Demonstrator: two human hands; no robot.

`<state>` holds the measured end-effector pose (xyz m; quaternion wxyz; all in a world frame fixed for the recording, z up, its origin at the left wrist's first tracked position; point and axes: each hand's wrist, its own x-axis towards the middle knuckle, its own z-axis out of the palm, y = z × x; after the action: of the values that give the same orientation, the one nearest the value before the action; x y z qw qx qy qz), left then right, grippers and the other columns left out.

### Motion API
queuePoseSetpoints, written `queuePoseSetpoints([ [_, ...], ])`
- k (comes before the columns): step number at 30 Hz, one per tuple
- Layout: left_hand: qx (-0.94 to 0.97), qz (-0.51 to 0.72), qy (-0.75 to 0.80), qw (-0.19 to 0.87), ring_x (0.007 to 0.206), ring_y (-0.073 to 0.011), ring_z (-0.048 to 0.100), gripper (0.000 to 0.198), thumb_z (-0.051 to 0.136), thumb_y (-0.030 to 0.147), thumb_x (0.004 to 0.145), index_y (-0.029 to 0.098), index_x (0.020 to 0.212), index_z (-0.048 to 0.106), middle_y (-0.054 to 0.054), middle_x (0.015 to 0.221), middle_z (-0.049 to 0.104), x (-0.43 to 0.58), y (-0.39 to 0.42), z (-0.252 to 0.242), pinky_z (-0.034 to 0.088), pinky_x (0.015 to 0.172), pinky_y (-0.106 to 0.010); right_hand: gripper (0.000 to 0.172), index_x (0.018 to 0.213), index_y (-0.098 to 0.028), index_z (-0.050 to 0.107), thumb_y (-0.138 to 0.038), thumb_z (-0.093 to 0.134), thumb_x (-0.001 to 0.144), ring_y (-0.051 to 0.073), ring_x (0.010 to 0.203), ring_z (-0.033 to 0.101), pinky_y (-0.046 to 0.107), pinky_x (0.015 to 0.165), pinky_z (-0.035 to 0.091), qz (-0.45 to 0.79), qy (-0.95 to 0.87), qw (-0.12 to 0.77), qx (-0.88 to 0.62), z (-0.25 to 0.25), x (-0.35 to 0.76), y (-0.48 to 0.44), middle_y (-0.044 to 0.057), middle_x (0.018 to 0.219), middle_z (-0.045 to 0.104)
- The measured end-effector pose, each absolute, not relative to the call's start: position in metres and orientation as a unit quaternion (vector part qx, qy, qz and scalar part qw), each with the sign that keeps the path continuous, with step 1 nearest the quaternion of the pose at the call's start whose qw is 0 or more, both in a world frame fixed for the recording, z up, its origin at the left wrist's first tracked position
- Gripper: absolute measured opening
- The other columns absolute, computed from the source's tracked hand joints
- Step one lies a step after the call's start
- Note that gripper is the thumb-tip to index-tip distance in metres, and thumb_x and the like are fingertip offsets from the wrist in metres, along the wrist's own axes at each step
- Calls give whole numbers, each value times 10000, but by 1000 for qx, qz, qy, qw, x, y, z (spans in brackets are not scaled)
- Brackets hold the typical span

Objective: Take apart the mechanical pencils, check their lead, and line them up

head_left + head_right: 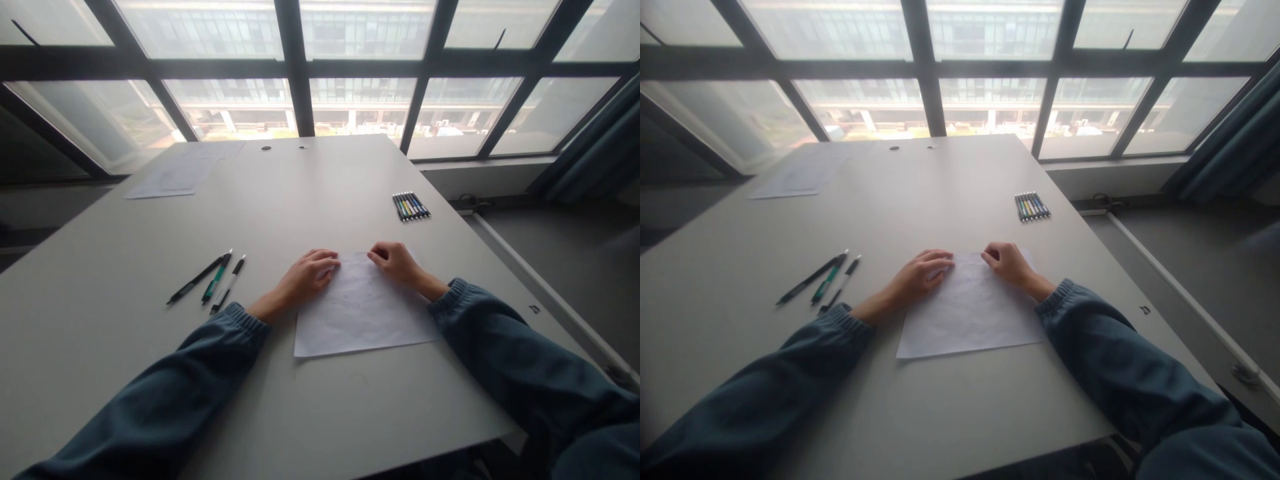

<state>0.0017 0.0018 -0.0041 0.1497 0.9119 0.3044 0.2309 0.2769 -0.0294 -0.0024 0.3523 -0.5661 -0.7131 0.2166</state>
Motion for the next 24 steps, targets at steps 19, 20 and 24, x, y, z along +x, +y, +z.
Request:
queuePoseSetpoints([
  [19, 912, 223, 310, 147, 1258, -222, 566, 352, 504, 139, 898, 244, 1159, 716, -56, 1322, 658, 2, 1, -1, 485, 1100, -402, 295, 702, -160, 674, -413, 614, 842, 130, 558, 512, 245, 543, 371, 283, -665, 396, -566, -5, 282, -26, 11, 598, 628],
  [20, 913, 224, 308, 146, 1252, -222, 571, 346, 504, 139, 901, 241, 1154, 718, -60, 1318, 660, 2, 1, -1, 486, 1096, -402, 295, 698, -159, 672, -409, 611, 843, 129, 560, 509, 245, 544, 368, 281, -668, 395, -565, -5, 282, -25, 10, 601, 627],
  [24, 910, 223, 315, 152, 1215, -228, 598, 302, 519, 185, 925, 247, 1136, 725, -66, 1290, 674, 2, -1, 3, 498, 1074, -407, 286, 704, -156, 676, -396, 606, 843, 129, 573, 509, 248, 555, 367, 274, -674, 391, -564, -5, 283, -25, 12, 620, 635],
])
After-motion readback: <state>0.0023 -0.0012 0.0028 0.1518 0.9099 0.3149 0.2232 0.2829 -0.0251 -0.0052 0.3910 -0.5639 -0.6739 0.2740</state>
